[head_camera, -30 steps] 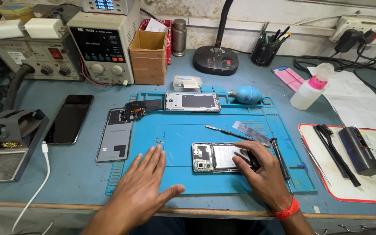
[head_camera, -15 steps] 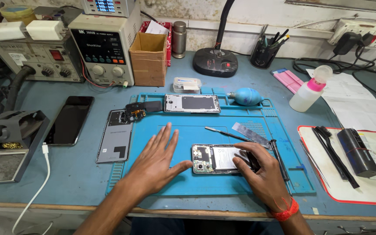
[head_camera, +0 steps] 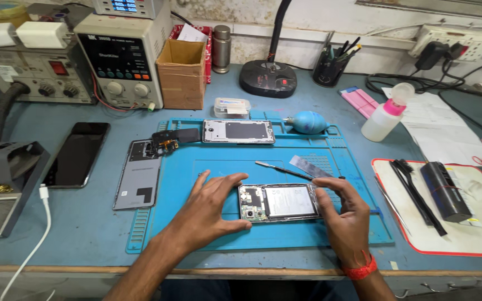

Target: The person works at a repair bench disassembling a smartphone. They use a screwdriver to remove screws from the opened phone, pry at internal components with a spudger, lift out the battery and logic board, detach a back cover, and continue prying and unscrewing parts from the phone chassis on a blue mat.

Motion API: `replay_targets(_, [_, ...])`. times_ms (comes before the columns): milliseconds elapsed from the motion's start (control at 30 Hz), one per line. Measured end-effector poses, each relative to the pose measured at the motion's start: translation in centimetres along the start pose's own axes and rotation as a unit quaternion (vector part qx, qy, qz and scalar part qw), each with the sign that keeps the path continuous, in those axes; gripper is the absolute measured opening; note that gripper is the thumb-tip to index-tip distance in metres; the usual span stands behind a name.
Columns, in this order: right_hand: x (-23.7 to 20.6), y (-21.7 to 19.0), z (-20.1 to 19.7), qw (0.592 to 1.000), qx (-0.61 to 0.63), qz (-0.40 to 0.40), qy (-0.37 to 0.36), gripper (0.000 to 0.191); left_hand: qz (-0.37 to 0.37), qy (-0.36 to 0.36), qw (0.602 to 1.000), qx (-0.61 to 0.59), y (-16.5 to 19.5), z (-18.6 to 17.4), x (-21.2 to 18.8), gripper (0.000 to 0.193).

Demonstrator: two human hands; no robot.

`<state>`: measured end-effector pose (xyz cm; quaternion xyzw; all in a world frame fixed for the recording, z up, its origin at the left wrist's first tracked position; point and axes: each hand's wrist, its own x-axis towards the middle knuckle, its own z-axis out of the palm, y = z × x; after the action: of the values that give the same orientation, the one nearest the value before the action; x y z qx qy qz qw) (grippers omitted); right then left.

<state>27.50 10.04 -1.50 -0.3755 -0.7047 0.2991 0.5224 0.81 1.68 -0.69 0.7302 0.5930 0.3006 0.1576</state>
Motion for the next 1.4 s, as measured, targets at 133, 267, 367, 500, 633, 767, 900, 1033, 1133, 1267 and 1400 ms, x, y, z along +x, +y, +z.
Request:
replay_targets(133, [0.2, 1.2, -1.0, 0.996, 0.021, -0.020, 0.082, 0.015, -0.022, -0.013, 1.000, 0.013, 0.1, 0.0, 0.0, 0.085])
replay_targets(267, [1.5, 2.1, -3.9, 0.992, -0.001, -0.025, 0.122, 0.015, -0.002, -0.004, 1.000, 0.011, 0.1, -0.1, -0.2, 0.082])
replay_targets(367, [3.4, 2.9, -6.4, 0.992, -0.033, -0.026, 0.116, 0.018, 0.005, -0.003, 1.000, 0.010, 0.3, -0.1, -0.3, 0.082])
replay_targets(500, [4.8, 4.2, -9.9, 0.974, -0.211, 0.049, 0.063, 0.028, 0.015, -0.001, 1.000, 0.012, 0.4, -0.2, -0.4, 0.082])
replay_targets(633, [5.8, 6.0, -13.5, 0.903, -0.406, 0.141, -0.025, 0.041, 0.012, 0.005, 1.000, 0.019, 0.4, -0.2, -0.5, 0.085])
replay_targets(767, [5.9, 8.0, -14.2, 0.877, -0.424, 0.214, -0.076, 0.047, -0.008, -0.011, 0.999, 0.038, -0.2, -0.4, -0.5, 0.086])
replay_targets(900, [5.5, 7.9, -14.3, 0.878, -0.384, 0.269, -0.097, 0.044, -0.006, -0.006, 0.999, 0.038, -0.4, -0.1, -0.3, 0.090])
replay_targets(1033, [5.8, 6.2, -13.6, 0.891, -0.367, 0.252, -0.092, 0.046, 0.015, 0.007, 0.999, 0.029, -0.5, -0.2, -0.5, 0.089])
replay_targets(1133, [5.4, 4.4, -12.9, 0.936, -0.280, 0.203, -0.061, 0.047, -0.008, -0.012, 1.000, 0.028, -0.3, -0.2, -0.4, 0.088])
replay_targets(1267, [4.2, 1.6, -11.0, 0.975, -0.110, 0.188, -0.041, 0.035, -0.001, 0.007, 0.999, 0.035, 0.2, -0.4, -0.6, 0.084])
replay_targets(1400, [2.0, -0.8, -8.0, 0.987, -0.005, 0.159, -0.010, 0.017, -0.017, -0.002, 0.999, 0.038, 0.8, -0.6, -1.2, 0.080])
